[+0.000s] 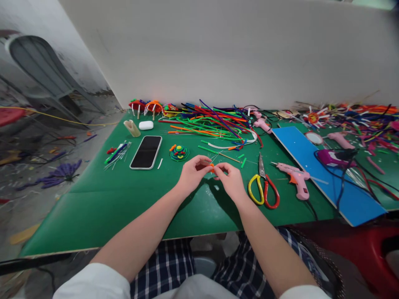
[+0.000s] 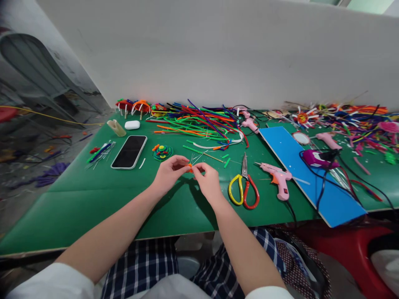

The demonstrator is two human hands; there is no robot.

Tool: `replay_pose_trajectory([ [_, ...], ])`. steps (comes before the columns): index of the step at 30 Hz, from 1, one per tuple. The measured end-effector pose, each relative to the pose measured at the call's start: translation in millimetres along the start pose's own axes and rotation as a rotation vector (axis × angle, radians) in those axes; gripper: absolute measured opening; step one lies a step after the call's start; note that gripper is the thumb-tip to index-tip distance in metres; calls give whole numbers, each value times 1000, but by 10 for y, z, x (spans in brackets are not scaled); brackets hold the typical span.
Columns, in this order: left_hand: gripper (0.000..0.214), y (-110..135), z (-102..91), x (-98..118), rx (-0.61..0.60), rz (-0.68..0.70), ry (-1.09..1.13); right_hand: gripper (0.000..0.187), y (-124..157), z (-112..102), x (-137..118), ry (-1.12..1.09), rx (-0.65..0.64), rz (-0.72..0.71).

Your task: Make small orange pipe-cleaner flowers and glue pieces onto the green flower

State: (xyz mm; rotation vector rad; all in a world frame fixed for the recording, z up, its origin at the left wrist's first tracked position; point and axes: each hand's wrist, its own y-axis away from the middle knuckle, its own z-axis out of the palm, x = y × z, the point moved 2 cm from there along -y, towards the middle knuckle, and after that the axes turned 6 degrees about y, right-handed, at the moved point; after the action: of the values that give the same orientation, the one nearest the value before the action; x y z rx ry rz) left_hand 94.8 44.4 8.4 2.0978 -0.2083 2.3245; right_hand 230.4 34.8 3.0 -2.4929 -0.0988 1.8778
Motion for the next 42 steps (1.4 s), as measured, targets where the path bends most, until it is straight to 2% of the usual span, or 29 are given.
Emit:
replay_pose_trajectory([
  [3,15,26,18,-14,36,44,-53,20,-7,35,15,-126,-14,117],
  [7,10,41,42,-26,93,92,-160,22,-17,56,32,-199,-13,197],
  [15,33,-3,34,-49,68,-76,66,25,-32,-7,39,-218,35,156],
  [20,29,5,26,-20,59,-45,37,29,-33,-7,40,-233,-15,168],
  [25,30,10,32,-14,42,-13,21,28,-43,-25,38,-292,14,195],
  [30,18,58,46,-5,94,55,-176,28,-55,-45,57,-402,100,240],
  [35,16,101,80,6,105,131,-322,26,-47,-24,61,-438,27,248],
  [42,17,78,72,-13,127,49,-214,24,-38,-4,43,-473,15,247],
])
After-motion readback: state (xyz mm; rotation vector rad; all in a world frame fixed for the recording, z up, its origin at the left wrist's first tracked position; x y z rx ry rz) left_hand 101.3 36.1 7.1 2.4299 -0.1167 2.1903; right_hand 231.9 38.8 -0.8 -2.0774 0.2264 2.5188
